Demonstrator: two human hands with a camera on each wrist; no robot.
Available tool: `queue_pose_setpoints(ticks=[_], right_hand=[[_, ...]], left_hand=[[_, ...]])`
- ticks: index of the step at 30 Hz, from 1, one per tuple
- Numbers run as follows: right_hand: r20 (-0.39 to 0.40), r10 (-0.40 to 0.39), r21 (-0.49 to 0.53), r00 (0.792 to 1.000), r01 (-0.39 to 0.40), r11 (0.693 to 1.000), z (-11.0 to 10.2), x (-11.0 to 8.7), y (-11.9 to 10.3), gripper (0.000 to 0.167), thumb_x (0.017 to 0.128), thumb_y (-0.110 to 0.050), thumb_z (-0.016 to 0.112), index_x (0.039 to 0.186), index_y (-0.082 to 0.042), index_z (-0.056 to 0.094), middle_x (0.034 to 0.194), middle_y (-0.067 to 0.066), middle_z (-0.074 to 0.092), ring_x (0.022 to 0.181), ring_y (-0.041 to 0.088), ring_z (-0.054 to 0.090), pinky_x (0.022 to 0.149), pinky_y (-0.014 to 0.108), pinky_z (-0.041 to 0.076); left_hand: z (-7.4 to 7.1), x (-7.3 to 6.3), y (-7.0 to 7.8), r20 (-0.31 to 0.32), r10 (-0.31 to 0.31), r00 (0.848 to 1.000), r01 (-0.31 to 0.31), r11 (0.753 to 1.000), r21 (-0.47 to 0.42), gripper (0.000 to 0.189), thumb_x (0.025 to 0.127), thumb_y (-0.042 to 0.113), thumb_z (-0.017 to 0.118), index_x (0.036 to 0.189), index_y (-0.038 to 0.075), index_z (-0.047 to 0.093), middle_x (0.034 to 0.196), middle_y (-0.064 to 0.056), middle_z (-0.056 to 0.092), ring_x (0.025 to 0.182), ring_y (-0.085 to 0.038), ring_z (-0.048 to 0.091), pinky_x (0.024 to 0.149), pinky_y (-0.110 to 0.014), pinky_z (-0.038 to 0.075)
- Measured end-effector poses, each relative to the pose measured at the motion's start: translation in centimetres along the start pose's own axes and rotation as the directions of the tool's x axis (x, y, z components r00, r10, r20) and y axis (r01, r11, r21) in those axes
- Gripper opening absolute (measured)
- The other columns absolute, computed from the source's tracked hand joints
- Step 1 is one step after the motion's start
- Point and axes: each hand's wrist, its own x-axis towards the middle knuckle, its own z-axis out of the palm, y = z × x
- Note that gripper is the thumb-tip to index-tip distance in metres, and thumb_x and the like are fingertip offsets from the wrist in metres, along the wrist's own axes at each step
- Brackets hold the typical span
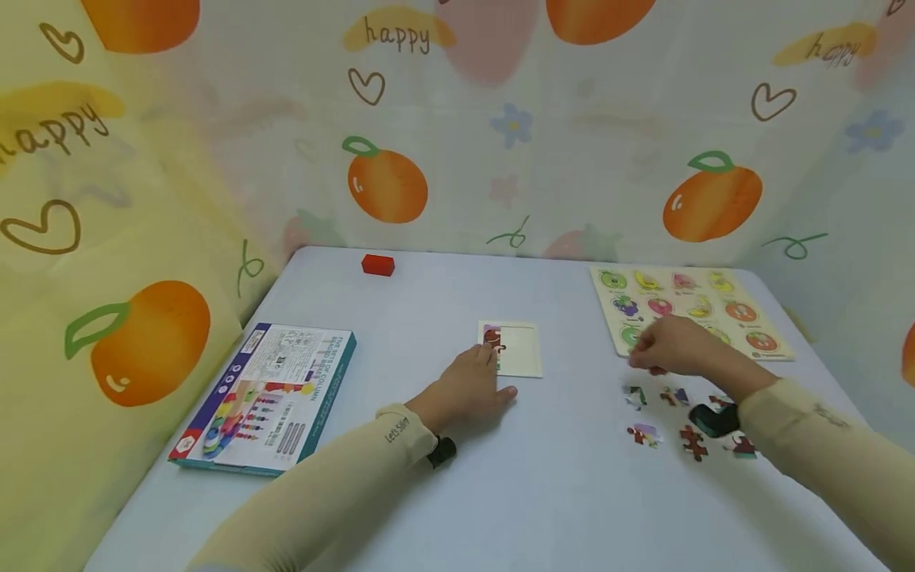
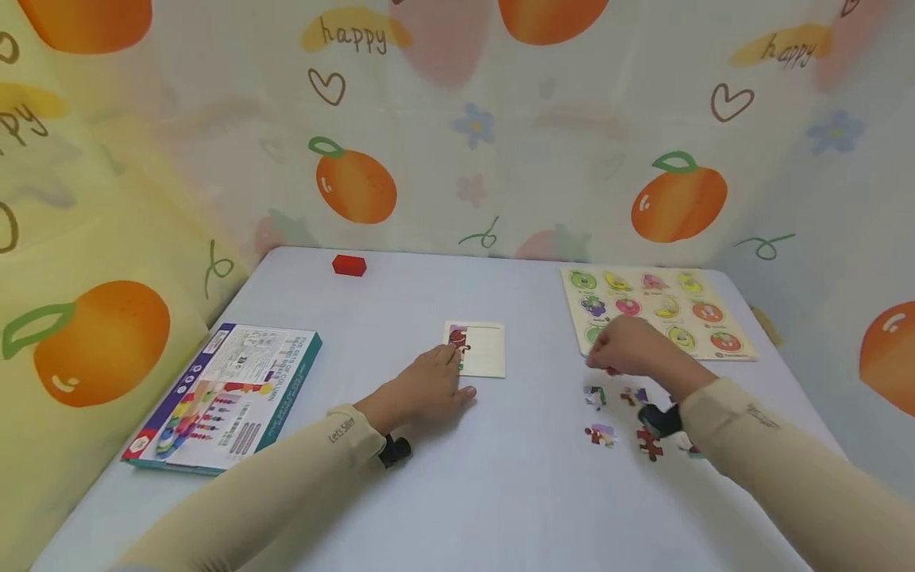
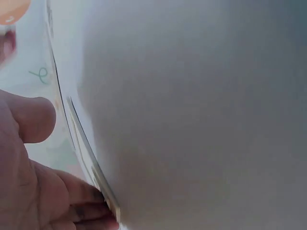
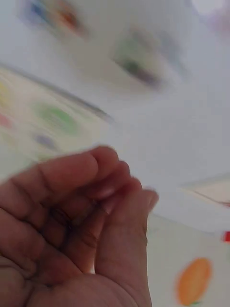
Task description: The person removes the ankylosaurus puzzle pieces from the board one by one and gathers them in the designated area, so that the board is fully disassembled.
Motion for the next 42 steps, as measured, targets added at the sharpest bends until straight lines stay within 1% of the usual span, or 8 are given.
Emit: queue_pose_setpoints(ticks=[2,6,9,12,17,23,29,42], right_hand=[[0.001,-0.098,-0.011,0.995,0.098,0.995,0.8,2.9,-3.3,0.020,0.093,-0.020,0.068,0.101,-0.002,0.074,0.084,0.005,0.068,0.075,0.020,0.059,0.067,0.034,0.050],[0.002,-0.280,-0.120,0.960,0.278,0.953,2.9,8.5,-8.8,0.024,0.095,-0.013,0.064,0.114,-0.001,0.071,0.103,0.010,0.070,0.097,0.027,0.063,0.086,0.040,0.051],[0.012,-0.349,-0.197,0.937,0.344,0.918,4.3,11.4,-11.7,0.029,0.097,-0.013,0.061,0.122,0.002,0.067,0.119,0.015,0.066,0.117,0.033,0.057,0.102,0.044,0.042],[0.021,-0.373,-0.240,0.928,0.367,0.899,5.2,13.0,-13.6,0.030,0.098,-0.014,0.059,0.122,0.003,0.066,0.125,0.016,0.064,0.122,0.035,0.054,0.105,0.046,0.039],[0.032,-0.380,-0.308,0.924,0.371,0.876,5.5,13.7,-14.5,0.023,0.094,-0.009,0.060,0.110,0.002,0.073,0.115,0.015,0.068,0.109,0.031,0.062,0.096,0.042,0.048],[0.045,-0.327,-0.321,0.944,0.324,0.890,5.6,14.1,-15.1,0.020,0.090,-0.006,0.061,0.104,-0.002,0.075,0.108,0.011,0.070,0.097,0.024,0.063,0.087,0.036,0.051],[0.052,-0.296,-0.328,0.954,0.296,0.897,5.6,14.4,-15.2,0.015,0.092,-0.013,0.064,0.097,-0.003,0.075,0.094,0.006,0.070,0.081,0.020,0.061,0.074,0.032,0.052],[-0.021,-0.303,-0.344,0.953,0.277,0.897,5.3,14.2,-15.8,0.011,0.090,-0.014,0.068,0.092,-0.003,0.071,0.084,0.004,0.066,0.079,0.021,0.061,0.074,0.034,0.052]], left_hand=[[0.6,-0.2,0.3,0.005,-0.027,1.000,0.027,0.999,-0.045,0.086,0.099,0.061,0.035,0.152,-0.006,0.023,0.158,-0.020,0.021,0.146,-0.032,0.018,0.117,-0.037,0.016],[1.4,-0.5,1.0,-0.002,-0.068,0.998,0.067,0.989,-0.131,0.096,0.095,0.070,0.030,0.154,-0.003,0.016,0.161,-0.020,0.010,0.148,-0.034,0.007,0.117,-0.039,0.012],[1.3,-0.7,1.4,-0.014,-0.095,0.995,0.090,0.975,-0.203,0.101,0.092,0.075,0.031,0.154,-0.004,0.016,0.160,-0.020,0.012,0.147,-0.033,0.007,0.117,-0.041,0.014],[0.5,-0.8,1.3,0.009,-0.139,0.990,0.135,0.948,-0.287,0.103,0.089,0.077,0.036,0.154,-0.002,0.019,0.160,-0.017,0.016,0.147,-0.032,0.012,0.116,-0.042,0.019],[-0.5,-0.3,1.3,0.077,-0.187,0.979,0.201,0.928,-0.314,0.103,0.088,0.078,0.036,0.154,0.000,0.023,0.161,-0.015,0.016,0.147,-0.030,0.014,0.113,-0.043,0.026],[-0.9,0.0,1.5,0.111,-0.190,0.975,0.215,0.934,-0.287,0.105,0.087,0.079,0.037,0.153,-0.002,0.025,0.160,-0.018,0.015,0.147,-0.031,0.013,0.114,-0.039,0.024],[-0.9,0.4,1.7,0.121,-0.174,0.977,0.199,0.948,-0.247,0.106,0.086,0.080,0.037,0.152,-0.003,0.026,0.159,-0.021,0.016,0.146,-0.033,0.016,0.114,-0.041,0.025],[-1.8,-0.2,2.0,0.122,-0.186,0.975,0.212,0.943,-0.257,0.104,0.086,0.078,0.042,0.151,-0.003,0.029,0.158,-0.020,0.021,0.145,-0.034,0.019,0.114,-0.040,0.024]])
